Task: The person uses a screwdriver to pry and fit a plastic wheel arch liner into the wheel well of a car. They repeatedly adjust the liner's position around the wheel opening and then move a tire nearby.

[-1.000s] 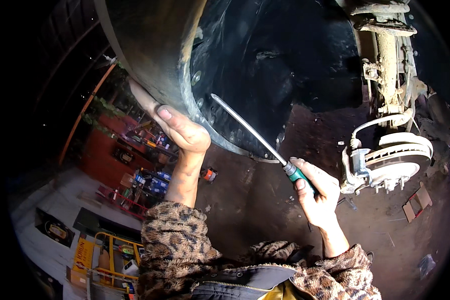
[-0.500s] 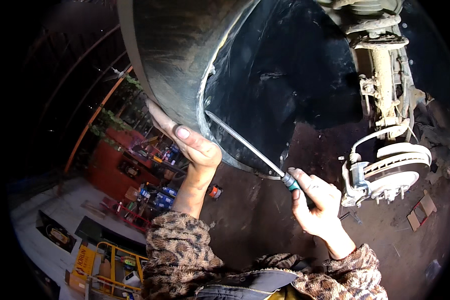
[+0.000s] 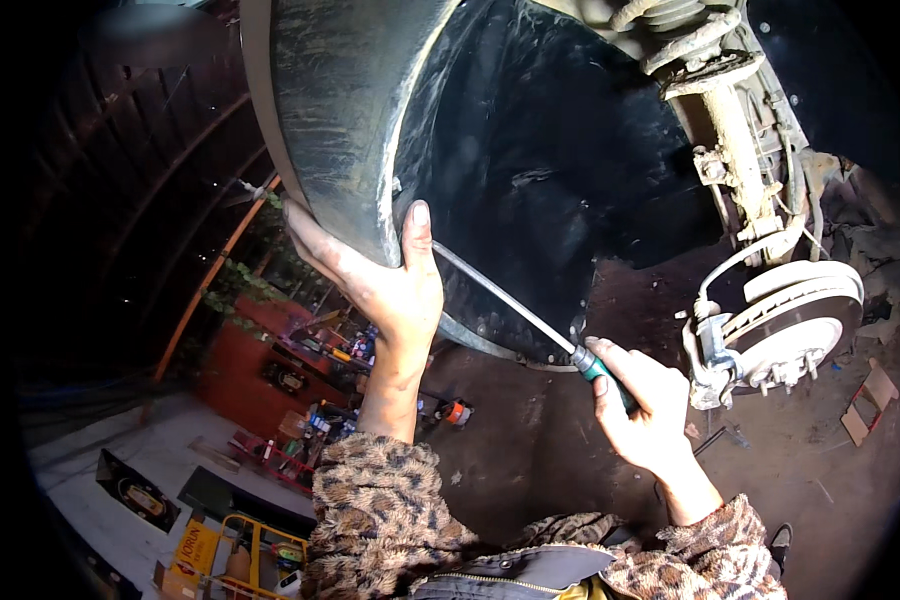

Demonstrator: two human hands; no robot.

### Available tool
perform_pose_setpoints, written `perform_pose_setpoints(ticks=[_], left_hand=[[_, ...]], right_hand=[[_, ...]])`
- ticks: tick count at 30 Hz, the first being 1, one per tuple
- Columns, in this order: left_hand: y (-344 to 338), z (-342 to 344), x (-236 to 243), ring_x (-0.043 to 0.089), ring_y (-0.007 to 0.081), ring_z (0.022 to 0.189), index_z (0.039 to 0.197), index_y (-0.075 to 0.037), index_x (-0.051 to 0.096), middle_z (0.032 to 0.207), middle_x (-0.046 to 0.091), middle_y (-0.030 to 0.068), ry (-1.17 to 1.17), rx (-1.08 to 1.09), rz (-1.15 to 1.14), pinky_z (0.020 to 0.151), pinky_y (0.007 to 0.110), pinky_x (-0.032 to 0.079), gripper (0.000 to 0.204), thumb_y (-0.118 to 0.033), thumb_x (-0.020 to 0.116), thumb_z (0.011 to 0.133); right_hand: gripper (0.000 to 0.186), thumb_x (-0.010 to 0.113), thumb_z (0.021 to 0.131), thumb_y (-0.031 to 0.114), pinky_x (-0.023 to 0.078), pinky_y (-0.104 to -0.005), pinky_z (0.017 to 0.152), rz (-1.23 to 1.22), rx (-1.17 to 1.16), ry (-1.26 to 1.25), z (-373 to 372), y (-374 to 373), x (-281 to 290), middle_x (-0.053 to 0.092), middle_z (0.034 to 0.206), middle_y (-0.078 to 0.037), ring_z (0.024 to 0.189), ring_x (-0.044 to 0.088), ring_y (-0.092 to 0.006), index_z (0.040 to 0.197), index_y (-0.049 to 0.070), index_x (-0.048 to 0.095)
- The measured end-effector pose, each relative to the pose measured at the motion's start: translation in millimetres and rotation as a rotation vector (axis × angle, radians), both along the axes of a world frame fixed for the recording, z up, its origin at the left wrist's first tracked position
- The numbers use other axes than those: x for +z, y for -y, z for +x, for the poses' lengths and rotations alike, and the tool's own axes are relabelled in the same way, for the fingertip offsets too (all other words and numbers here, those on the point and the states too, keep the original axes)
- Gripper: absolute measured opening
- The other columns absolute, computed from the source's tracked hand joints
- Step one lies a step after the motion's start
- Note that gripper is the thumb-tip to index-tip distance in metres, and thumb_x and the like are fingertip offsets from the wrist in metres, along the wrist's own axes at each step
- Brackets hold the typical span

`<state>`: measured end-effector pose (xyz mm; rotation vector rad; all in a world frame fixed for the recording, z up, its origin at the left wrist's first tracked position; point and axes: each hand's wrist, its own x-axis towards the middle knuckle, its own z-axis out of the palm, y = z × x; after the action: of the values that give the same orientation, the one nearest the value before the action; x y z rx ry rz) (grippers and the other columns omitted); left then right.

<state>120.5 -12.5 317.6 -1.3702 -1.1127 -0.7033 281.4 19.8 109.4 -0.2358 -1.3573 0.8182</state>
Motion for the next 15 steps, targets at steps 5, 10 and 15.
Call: perform_pose_setpoints(ticks=[5, 10, 15], left_hand=[[4, -2, 4, 0.019, 0.0467, 0.141, 0.15, 0.009, 0.005, 0.149, 0.014, 0.035, -0.073, 0.008, -0.058, 0.113, 0.057, 0.019, 0.1, -0.034, 0.072, 0.088], [1, 7, 12, 0.02, 0.0443, 0.141, 0.148, 0.011, 0.008, 0.151, 0.017, 0.0332, -0.168, 0.028, -0.046, 0.115, 0.055, 0.018, 0.098, -0.035, 0.071, 0.089], [-5, 40, 35, 0.023, 0.0419, 0.141, 0.149, 0.009, 0.013, 0.151, 0.02, 0.0314, -0.27, 0.002, -0.06, 0.115, 0.053, 0.019, 0.102, -0.029, 0.079, 0.081]], right_hand=[[0.033, 0.067, 0.078, 0.006, 0.043, -0.0297, 0.046, -0.004, -0.123, 0.005, 15, -1, 1, 0.057, 0.065, -0.01, 0.048, 0.054, -0.0193, 0.111, 0.0, 0.068], [0.038, 0.065, 0.075, 0.003, 0.045, -0.0287, 0.048, 0.031, -0.107, -0.104, 38, 4, 23, 0.059, 0.066, -0.011, 0.05, 0.057, -0.0192, 0.113, -0.002, 0.068], [0.039, 0.067, 0.076, 0.007, 0.041, -0.028, 0.044, 0.051, -0.109, -0.095, 44, 5, 35, 0.055, 0.061, -0.008, 0.046, 0.053, -0.0178, 0.114, -0.002, 0.067]])
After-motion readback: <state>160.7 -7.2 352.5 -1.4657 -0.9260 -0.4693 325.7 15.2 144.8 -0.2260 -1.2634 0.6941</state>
